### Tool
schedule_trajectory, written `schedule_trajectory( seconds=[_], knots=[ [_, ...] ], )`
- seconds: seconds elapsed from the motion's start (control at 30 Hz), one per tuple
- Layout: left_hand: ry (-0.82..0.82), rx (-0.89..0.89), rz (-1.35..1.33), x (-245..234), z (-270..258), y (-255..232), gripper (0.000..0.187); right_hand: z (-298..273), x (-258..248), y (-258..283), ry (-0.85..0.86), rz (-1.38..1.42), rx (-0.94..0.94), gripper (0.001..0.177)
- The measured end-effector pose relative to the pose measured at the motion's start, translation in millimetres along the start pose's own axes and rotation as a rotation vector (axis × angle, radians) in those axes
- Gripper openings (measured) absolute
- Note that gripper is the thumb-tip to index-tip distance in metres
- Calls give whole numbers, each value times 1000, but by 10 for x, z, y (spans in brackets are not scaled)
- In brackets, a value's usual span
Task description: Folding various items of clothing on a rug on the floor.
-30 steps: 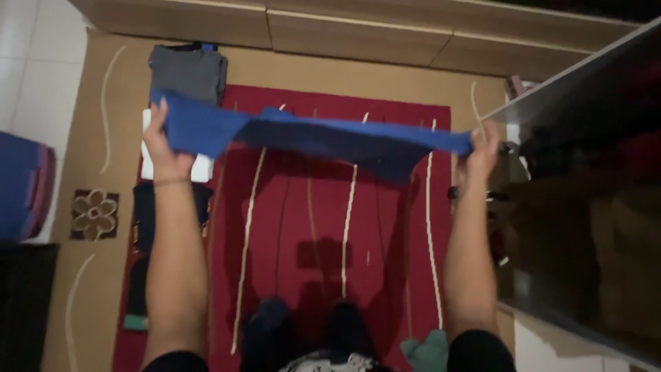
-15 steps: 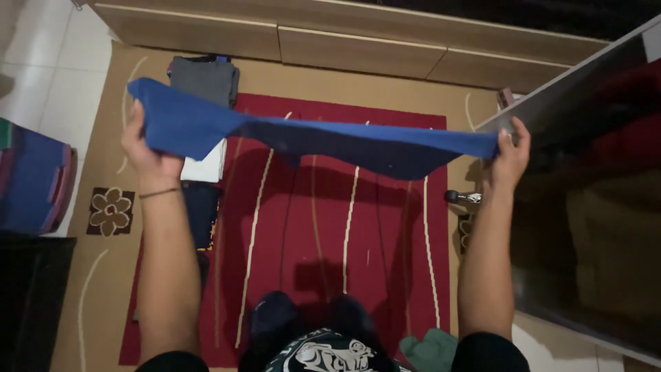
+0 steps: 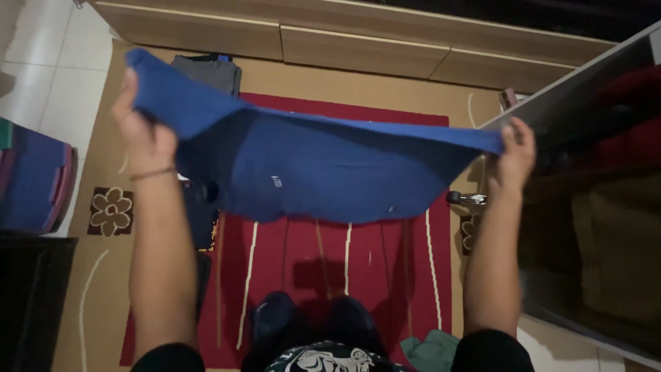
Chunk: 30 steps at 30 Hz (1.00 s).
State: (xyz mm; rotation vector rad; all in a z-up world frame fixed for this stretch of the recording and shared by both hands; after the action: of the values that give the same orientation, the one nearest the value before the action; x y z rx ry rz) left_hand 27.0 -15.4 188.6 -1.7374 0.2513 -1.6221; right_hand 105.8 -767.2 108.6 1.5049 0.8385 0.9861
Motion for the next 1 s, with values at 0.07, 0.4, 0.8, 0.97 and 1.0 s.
schedule_trajectory(
  seconds=[0.07,0.4,0.8,0.97,1.0],
  knots=[
    [-54,22,26,-457,452,297,35,320,150,-503,34,36,78,30],
    [-51,63,234,-1277,1961,951,13,1451,590,-1007,97,141,64,30],
    [138,-41,282,-93,-936,276,70,100,-134,-832,73,98,29,40],
    [-244,-387,409,-2716,-1916,1370,54,-406,-613,-2448,27,-351,16,33],
    [-333,-461,492,-3363,-2092,1685,51,-535,-684,-2739,81,-440,-27,36]
  ],
)
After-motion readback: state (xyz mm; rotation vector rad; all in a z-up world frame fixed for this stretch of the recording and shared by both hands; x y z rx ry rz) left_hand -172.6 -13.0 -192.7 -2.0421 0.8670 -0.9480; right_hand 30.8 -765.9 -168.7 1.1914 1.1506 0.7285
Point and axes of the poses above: each hand's wrist, its own z-axis towards the middle knuckle, its own x-axis out of the palm, y = z × x, the point moved 8 cm from there along z, towards the middle knuckle
